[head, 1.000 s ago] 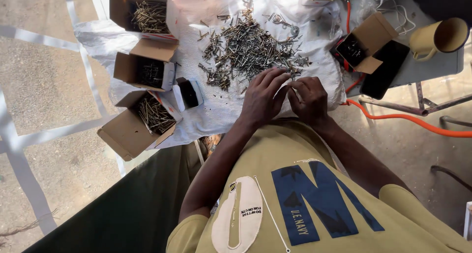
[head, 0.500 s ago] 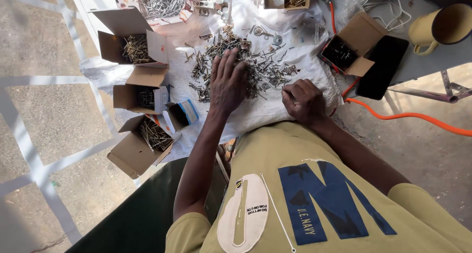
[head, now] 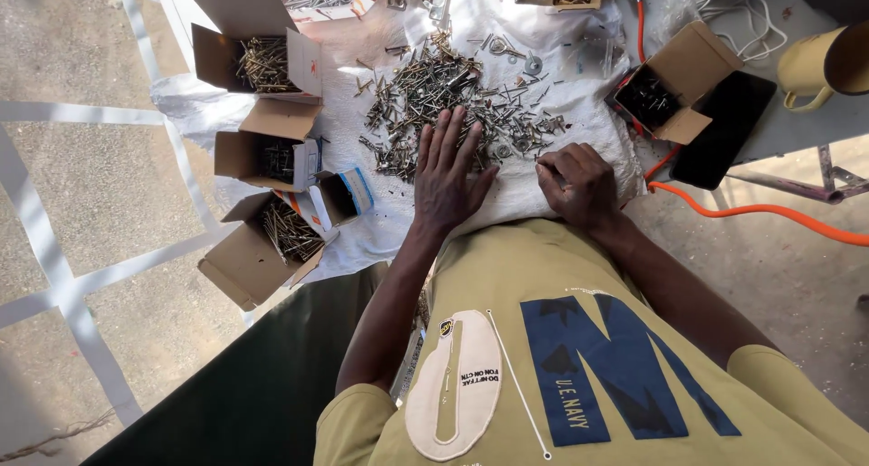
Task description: Sorting small metal fasteners from a large pile into multiple cardboard boxes
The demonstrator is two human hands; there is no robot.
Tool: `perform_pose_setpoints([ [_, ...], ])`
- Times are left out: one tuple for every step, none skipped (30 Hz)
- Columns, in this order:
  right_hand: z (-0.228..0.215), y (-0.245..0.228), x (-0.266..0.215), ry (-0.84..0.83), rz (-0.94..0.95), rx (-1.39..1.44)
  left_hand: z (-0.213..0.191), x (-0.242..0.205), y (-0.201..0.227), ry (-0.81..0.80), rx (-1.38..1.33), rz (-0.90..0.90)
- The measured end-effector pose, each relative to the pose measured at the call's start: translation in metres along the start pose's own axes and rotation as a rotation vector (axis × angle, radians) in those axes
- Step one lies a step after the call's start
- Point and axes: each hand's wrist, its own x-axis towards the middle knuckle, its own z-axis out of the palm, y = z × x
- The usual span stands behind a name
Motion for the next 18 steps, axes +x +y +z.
perform_pose_setpoints([
  [0.001,0.001,-0.001,0.006,-0.002,-0.005,-0.008,-0.004,0.0,0.005,-0.002,0.006],
  [0.002,0.002,-0.003,-0.011,0.017,-0.012,-0.016,-0.008,0.0,0.05,-0.018,-0.014],
  [0.001,0.002,-0.007,-0.043,0.037,-0.013,-0.026,-0.017,0.005,0.091,-0.032,-0.049],
  [-0.001,-0.005,-0.001,-0.051,0.034,-0.013,-0.024,-0.024,0.006,0.092,-0.032,-0.058],
  [0.0,-0.013,0.006,-0.076,0.032,0.005,-0.023,-0.032,0.007,0.109,-0.035,-0.081],
  [0.0,-0.02,0.012,-0.101,0.031,0.023,-0.023,-0.04,0.007,0.126,-0.038,-0.104],
  [0.007,-0.026,0.016,-0.105,0.027,0.027,-0.022,-0.046,0.011,0.126,-0.034,-0.109],
  [0.014,-0.032,0.02,-0.167,0.046,0.066,-0.022,-0.051,0.016,0.113,-0.006,-0.114],
  [0.02,-0.037,0.026,-0.223,0.061,0.101,-0.02,-0.053,0.019,0.105,0.022,-0.115],
  [0.025,-0.04,0.029,-0.223,0.054,0.102,-0.02,-0.055,0.02,0.111,0.025,-0.116],
  [0.029,-0.043,0.031,-0.285,0.083,0.093,-0.02,-0.057,0.023,0.116,0.012,-0.13],
  [0.033,-0.047,0.034,-0.347,0.112,0.085,-0.021,-0.059,0.025,0.121,-0.001,-0.145],
  [0.036,-0.042,0.031,-0.35,0.099,0.086,-0.022,-0.06,0.026,0.131,0.006,-0.15],
  [0.04,-0.038,0.028,-0.409,0.171,0.081,-0.024,-0.06,0.026,0.15,-0.019,-0.155],
  [0.041,-0.033,0.022,-0.473,0.251,0.073,-0.026,-0.063,0.029,0.165,-0.05,-0.164],
  [0.036,-0.034,0.025,-0.48,0.245,0.072,-0.026,-0.063,0.029,0.169,-0.048,-0.172],
  [0.031,-0.035,0.027,-0.503,0.301,0.099,-0.026,-0.064,0.029,0.175,-0.061,-0.176],
  [0.025,-0.035,0.029,-0.527,0.357,0.125,-0.025,-0.065,0.03,0.181,-0.075,-0.181],
])
